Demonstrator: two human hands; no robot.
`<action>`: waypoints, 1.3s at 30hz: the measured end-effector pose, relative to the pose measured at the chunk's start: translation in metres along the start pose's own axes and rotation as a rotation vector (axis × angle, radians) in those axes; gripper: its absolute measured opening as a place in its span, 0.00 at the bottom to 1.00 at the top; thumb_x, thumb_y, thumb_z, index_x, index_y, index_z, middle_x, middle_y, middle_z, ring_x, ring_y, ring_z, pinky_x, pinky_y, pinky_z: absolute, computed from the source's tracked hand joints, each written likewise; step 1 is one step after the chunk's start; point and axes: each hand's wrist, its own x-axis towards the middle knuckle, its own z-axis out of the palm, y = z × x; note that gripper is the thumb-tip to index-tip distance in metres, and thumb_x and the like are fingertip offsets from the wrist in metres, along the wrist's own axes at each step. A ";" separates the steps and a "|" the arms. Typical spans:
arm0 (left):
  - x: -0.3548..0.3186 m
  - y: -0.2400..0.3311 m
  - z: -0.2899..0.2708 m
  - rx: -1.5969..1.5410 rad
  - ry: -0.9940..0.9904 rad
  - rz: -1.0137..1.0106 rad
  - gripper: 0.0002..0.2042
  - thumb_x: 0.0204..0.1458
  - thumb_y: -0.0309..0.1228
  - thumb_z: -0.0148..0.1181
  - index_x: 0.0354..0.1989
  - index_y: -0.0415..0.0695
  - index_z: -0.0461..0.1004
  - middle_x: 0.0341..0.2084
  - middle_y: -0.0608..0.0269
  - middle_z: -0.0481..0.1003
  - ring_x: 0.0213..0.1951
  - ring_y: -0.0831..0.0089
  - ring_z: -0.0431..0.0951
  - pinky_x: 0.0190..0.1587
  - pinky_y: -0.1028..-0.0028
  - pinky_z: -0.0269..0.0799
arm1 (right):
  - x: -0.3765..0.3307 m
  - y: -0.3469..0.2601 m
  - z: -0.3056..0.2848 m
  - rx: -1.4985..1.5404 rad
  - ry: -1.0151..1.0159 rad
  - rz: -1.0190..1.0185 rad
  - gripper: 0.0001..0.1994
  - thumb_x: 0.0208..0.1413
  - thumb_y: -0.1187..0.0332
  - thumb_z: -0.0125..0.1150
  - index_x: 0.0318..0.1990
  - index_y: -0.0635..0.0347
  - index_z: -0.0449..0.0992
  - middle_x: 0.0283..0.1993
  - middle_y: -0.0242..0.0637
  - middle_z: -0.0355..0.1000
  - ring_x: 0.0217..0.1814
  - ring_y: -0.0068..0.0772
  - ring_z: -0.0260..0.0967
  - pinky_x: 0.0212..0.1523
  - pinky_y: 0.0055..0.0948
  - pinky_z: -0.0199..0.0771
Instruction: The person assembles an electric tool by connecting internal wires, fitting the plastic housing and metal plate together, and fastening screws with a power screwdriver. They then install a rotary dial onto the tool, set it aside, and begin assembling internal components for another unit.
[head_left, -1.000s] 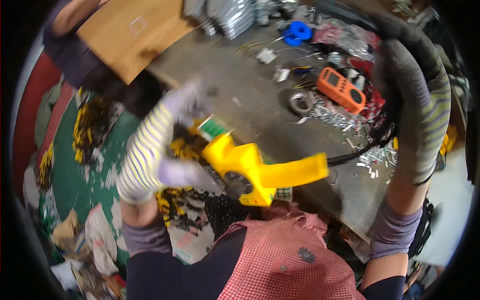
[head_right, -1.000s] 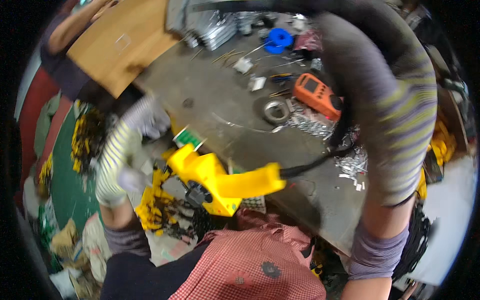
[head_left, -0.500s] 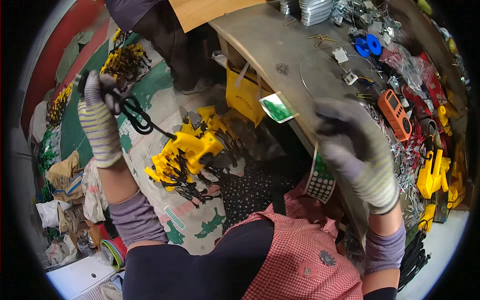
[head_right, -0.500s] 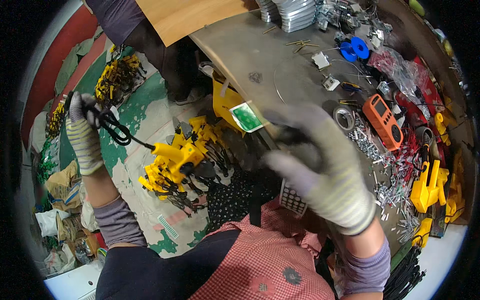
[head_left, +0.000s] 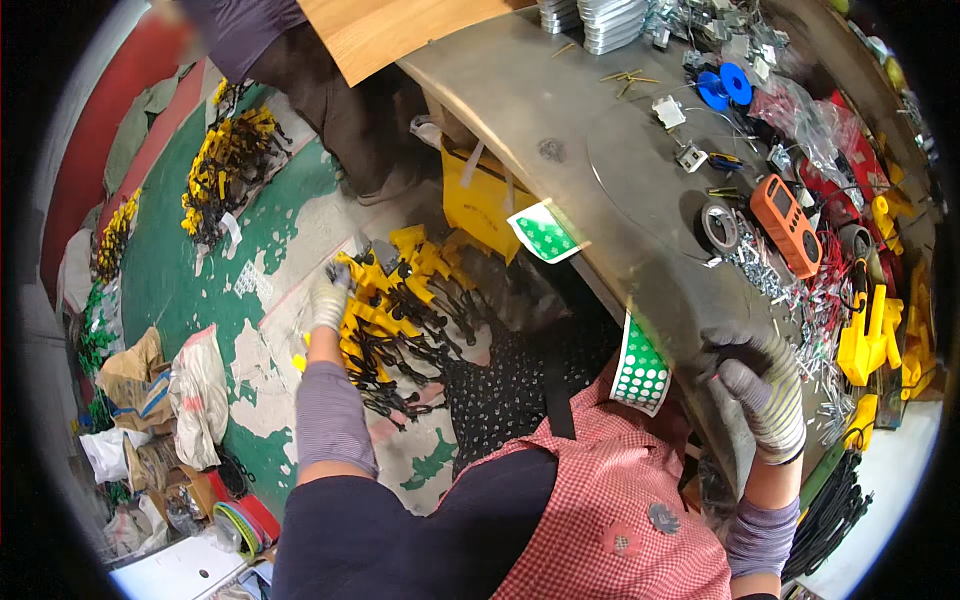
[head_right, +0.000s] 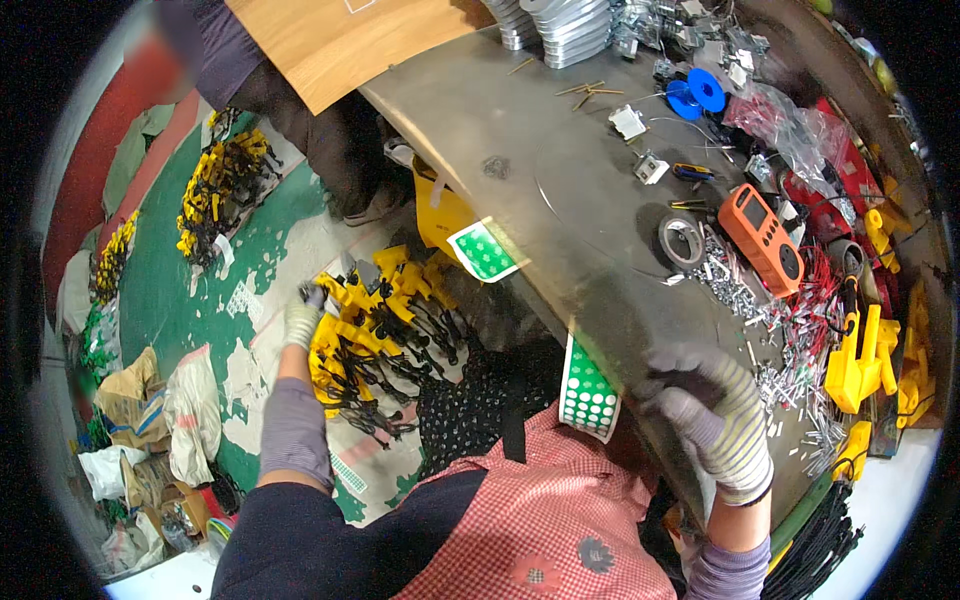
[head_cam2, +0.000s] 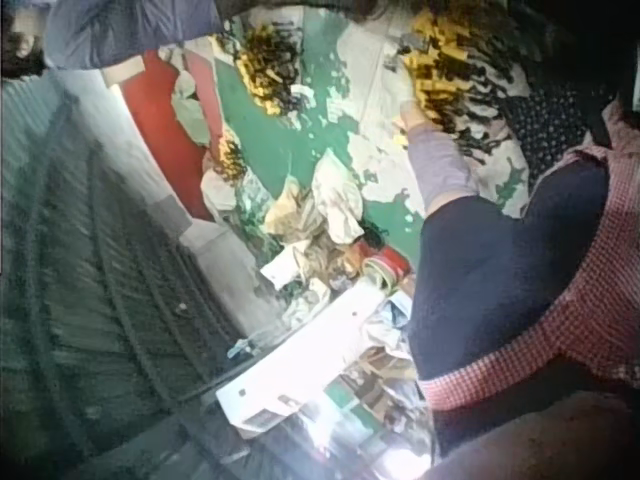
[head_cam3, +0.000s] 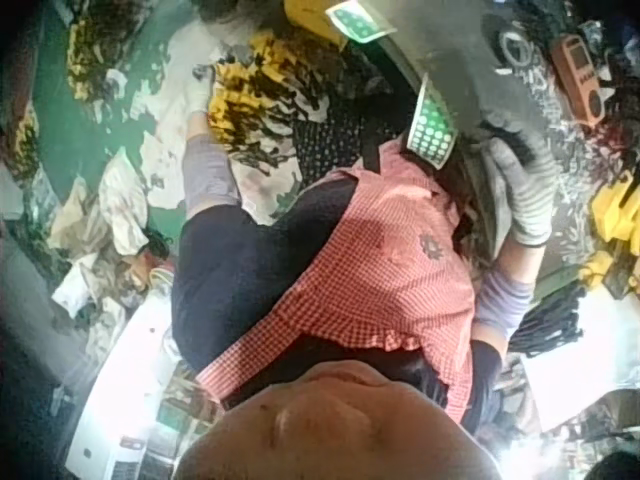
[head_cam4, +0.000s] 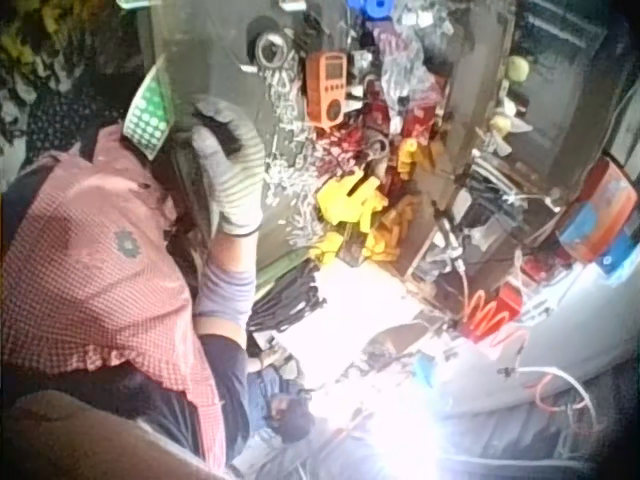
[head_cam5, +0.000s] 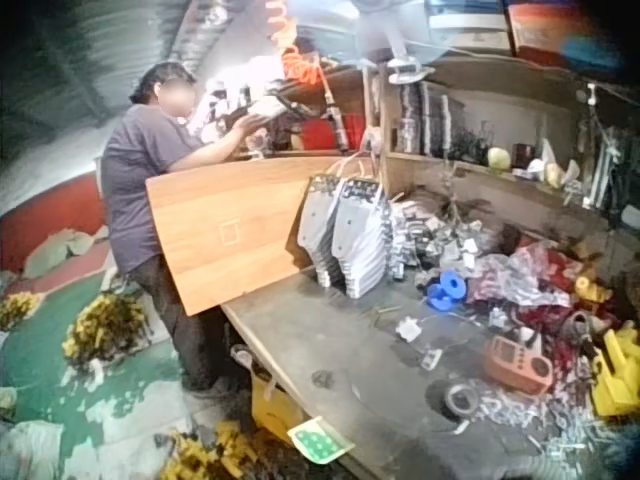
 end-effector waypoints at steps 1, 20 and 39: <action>-0.009 -0.028 -0.002 0.185 0.085 0.037 0.19 0.56 0.43 0.63 0.43 0.37 0.77 0.37 0.40 0.80 0.42 0.43 0.80 0.46 0.58 0.74 | -0.003 0.000 0.006 0.036 -0.028 0.004 0.19 0.53 0.71 0.70 0.51 0.67 0.77 0.45 0.40 0.79 0.46 0.30 0.78 0.53 0.31 0.77; -0.111 -0.067 0.076 1.151 -0.845 -0.060 0.25 0.48 0.34 0.64 0.57 0.43 0.75 0.57 0.44 0.74 0.59 0.49 0.74 0.58 0.58 0.73 | -0.063 0.027 -0.004 0.260 -0.086 0.087 0.17 0.55 0.77 0.67 0.53 0.67 0.78 0.44 0.37 0.80 0.47 0.28 0.77 0.53 0.28 0.76; 0.057 0.558 0.160 0.311 0.271 1.034 0.32 0.52 0.46 0.69 0.57 0.33 0.69 0.51 0.39 0.75 0.54 0.45 0.75 0.58 0.58 0.70 | 0.013 -0.011 -0.024 -0.162 -0.252 -0.186 0.18 0.60 0.63 0.63 0.55 0.61 0.76 0.48 0.43 0.77 0.48 0.36 0.76 0.51 0.32 0.75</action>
